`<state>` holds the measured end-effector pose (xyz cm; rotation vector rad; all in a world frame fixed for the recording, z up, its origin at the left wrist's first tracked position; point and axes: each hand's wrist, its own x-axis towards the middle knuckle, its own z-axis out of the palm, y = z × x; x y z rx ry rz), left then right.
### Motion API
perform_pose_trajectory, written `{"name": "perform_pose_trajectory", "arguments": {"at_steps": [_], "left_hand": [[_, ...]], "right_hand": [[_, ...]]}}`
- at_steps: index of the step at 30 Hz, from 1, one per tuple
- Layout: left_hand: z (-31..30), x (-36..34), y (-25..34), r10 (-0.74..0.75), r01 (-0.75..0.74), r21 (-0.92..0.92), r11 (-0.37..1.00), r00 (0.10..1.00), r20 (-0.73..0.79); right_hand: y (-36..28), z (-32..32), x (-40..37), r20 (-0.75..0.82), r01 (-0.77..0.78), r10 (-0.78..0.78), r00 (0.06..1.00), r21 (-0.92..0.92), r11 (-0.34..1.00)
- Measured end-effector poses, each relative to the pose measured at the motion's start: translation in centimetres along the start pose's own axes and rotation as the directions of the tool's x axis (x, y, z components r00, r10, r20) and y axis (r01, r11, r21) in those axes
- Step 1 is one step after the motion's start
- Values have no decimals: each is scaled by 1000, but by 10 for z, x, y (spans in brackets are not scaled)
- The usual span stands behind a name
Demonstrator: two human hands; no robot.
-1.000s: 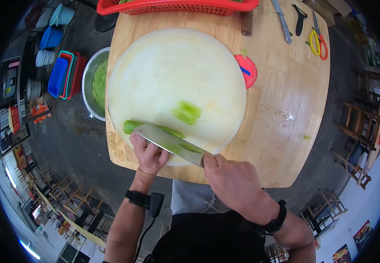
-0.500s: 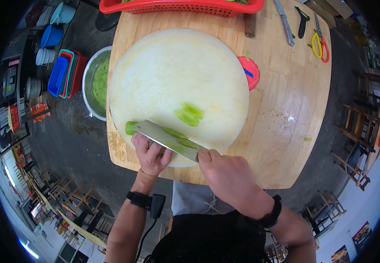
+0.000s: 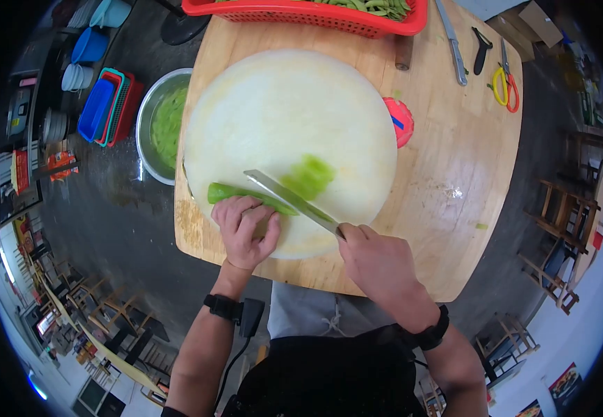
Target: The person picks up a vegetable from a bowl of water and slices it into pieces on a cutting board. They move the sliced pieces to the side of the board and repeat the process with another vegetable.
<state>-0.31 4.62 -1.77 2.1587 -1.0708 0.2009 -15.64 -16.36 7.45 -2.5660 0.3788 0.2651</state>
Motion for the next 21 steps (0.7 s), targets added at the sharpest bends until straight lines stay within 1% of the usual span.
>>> {"name": "perform_pose_trajectory", "arguments": {"at_steps": [2,3,5,6,8,11,17,18,20,21], "left_hand": [[1,0,-1,-2,2,-2,1000,1000,-17],[1,-1,0,0,-1,-15,1000,1000,-25],[2,-1,-1,4,-4,-16,1000,1000,-24],[2,-1,-1,4,-4,-15,1000,1000,-24],[2,0,-1,4,-5,-25,1000,1000,-27],[2,-4,-3,0,0,-27,1000,1000,-18],[1,-6,-4,6,-6,-4,1000,1000,-5],[1,-5,-4,1,-1,1,1000,1000,-6],[1,-6,-3,4,-4,-2,1000,1000,-3],[1,-5,-4,7,-7,-1,1000,1000,-3]], "right_hand": [[-4,-7,-1,-51,-16,18,999,50,999],[-7,-9,-2,-51,-17,20,999,52,999],[-15,-11,-2,-77,31,-23,997,116,993],[-19,-14,-2,-77,28,-19,997,115,993],[-25,-20,-1,-13,31,-30,999,87,996],[-28,-22,-2,22,55,-57,998,64,996],[-28,-16,-3,17,68,-68,998,38,997],[-29,-17,-3,17,64,-65,998,39,997],[-30,-19,-4,123,3,-4,992,8,1000],[-30,-20,-4,121,-2,1,993,8,1000]]}}
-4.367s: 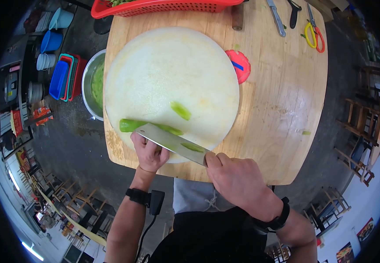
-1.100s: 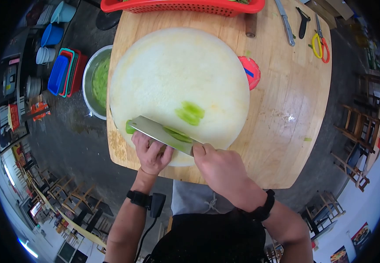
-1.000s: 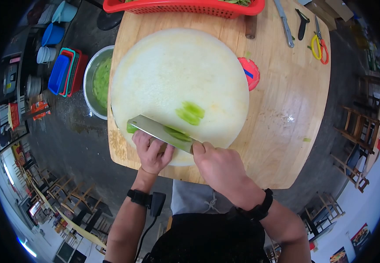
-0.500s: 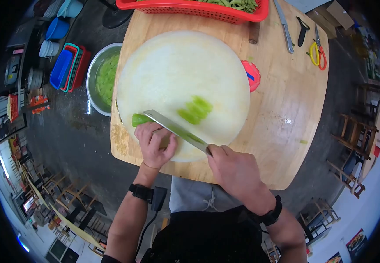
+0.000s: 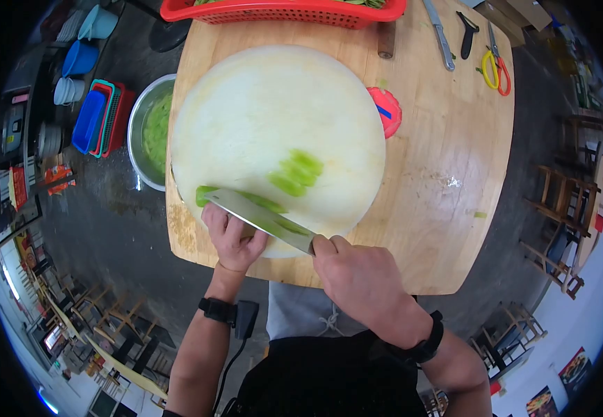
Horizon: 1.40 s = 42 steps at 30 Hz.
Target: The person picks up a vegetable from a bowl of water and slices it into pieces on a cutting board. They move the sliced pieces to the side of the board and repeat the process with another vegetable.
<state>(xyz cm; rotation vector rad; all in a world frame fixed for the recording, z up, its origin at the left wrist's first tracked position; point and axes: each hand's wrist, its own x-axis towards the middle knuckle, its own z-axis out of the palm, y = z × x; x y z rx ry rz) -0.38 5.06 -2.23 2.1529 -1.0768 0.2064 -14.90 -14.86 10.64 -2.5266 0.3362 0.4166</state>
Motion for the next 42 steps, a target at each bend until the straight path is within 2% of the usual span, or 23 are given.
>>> {"name": "perform_pose_trajectory", "arguments": {"at_steps": [8,11,27,32,35,42], "left_hand": [[-1,-3,-2,2,-2,15,1000,1000,22],[-3,-3,-1,-9,8,17,1000,999,42],[-3,-3,-3,-8,8,6,1000,999,44],[-1,-4,-3,-10,10,0,1000,999,35],[-1,-4,-4,-3,3,-7,1000,1000,22],[3,-2,-1,-13,13,-1,1000,1000,-12]], "right_hand": [[1,0,-1,33,21,-20,999,-35,999],[1,-2,1,-4,61,-61,998,-23,998],[3,-6,1,116,13,-8,993,-48,999],[4,7,15,57,83,-82,995,-16,996],[6,28,27,2,81,-81,997,-42,996],[16,32,27,-65,106,-107,992,-16,994]]}}
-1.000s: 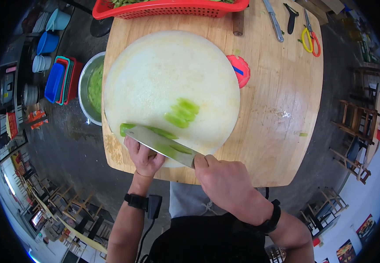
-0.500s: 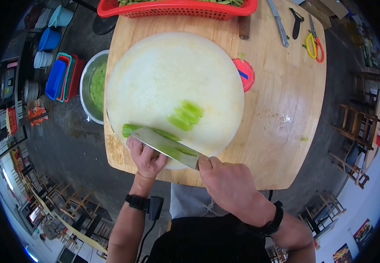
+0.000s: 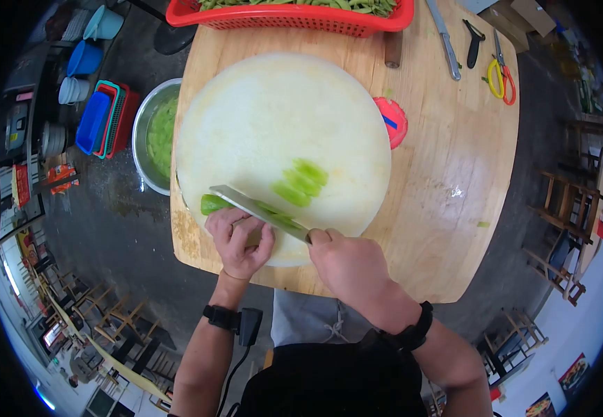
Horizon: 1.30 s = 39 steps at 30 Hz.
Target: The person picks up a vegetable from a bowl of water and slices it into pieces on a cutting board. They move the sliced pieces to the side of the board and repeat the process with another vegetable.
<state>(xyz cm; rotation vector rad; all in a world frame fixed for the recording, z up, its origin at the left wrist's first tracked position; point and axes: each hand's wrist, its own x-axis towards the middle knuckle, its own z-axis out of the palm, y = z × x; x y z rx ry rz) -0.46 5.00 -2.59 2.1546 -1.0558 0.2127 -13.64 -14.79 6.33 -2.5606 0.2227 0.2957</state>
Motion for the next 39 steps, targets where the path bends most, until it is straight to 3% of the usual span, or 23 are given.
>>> {"name": "perform_pose_trajectory", "arguments": {"at_steps": [2,8,12,14,19,22,24,32,39], "left_hand": [[-2,1,2,-2,2,30,1000,1000,8],[-4,3,8,-60,61,105,993,998,-9],[-4,2,7,-73,73,101,992,997,-6],[-5,3,4,-70,70,93,993,998,-2],[-16,5,-1,-58,53,82,995,997,56],[-24,2,-12,46,-58,95,994,991,125],[-20,2,-19,85,-82,-28,996,989,123],[-18,1,-15,73,-75,29,997,996,59],[-16,-6,-22,77,-82,52,995,993,89]], "right_hand": [[7,-3,-1,-43,-79,90,995,204,976],[2,-23,-10,-185,-175,250,950,347,921],[7,-30,-12,-139,-224,268,953,270,936],[6,-32,-16,-165,-248,323,932,361,899],[5,-39,-15,-160,-244,305,939,318,916],[-5,-32,-17,-169,-182,232,958,268,946],[-13,-29,-16,-182,-131,175,968,230,964],[-26,-31,-11,-14,-55,55,998,20,998],[-28,-26,-13,-34,-37,36,999,-18,999]]}}
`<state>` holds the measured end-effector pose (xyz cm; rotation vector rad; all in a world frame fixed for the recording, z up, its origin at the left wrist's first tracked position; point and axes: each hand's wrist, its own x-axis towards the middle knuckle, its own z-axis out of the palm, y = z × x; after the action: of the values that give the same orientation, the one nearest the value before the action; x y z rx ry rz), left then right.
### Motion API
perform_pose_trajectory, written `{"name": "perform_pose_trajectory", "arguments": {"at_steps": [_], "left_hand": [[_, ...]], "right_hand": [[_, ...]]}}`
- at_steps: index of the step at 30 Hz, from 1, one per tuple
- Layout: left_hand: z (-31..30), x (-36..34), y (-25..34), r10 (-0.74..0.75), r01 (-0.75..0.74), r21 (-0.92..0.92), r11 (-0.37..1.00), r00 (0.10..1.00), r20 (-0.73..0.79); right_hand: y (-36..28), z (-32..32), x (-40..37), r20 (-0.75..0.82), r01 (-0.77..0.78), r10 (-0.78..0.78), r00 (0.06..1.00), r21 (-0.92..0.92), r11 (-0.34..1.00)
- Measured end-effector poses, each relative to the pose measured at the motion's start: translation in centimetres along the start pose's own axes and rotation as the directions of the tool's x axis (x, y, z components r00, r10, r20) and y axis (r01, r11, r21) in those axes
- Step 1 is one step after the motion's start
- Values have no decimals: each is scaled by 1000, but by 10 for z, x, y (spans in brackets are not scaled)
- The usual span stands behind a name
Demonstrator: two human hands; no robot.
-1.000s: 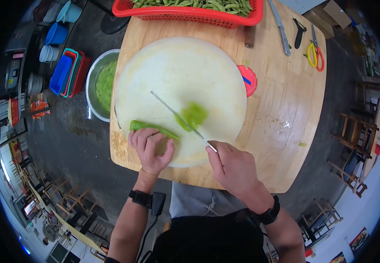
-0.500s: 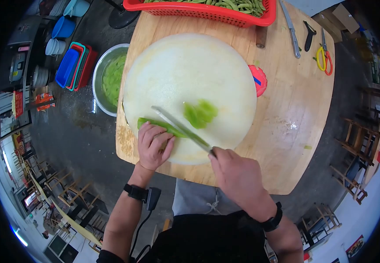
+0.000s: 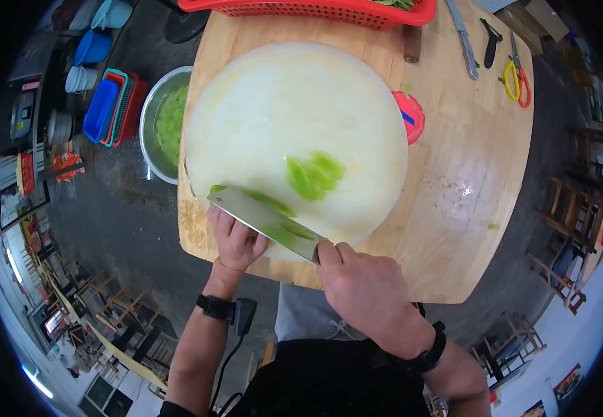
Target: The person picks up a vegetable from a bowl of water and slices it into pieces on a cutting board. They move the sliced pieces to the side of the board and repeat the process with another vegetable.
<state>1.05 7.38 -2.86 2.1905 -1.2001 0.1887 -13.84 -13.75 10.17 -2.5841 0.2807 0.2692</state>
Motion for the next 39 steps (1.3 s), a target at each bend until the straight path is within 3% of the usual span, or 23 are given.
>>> {"name": "perform_pose_trajectory", "arguments": {"at_steps": [15,17,24,32,39], "left_hand": [[0,-5,-6,20,-20,4,1000,1000,20],[-2,0,-3,8,-8,0,1000,1000,24],[-4,3,-1,-18,19,-10,1000,999,39],[-2,2,-1,-15,15,-15,1000,1000,20],[-2,0,-3,-16,17,-28,999,1000,21]], "right_hand": [[-2,-3,-2,102,-62,63,993,-14,998],[-1,-4,-1,68,-1,5,998,-50,999],[-4,-8,-2,99,-36,34,995,15,999],[-7,-10,-4,181,-32,45,982,-73,997],[-6,-9,-5,155,-25,33,987,-56,998]]}}
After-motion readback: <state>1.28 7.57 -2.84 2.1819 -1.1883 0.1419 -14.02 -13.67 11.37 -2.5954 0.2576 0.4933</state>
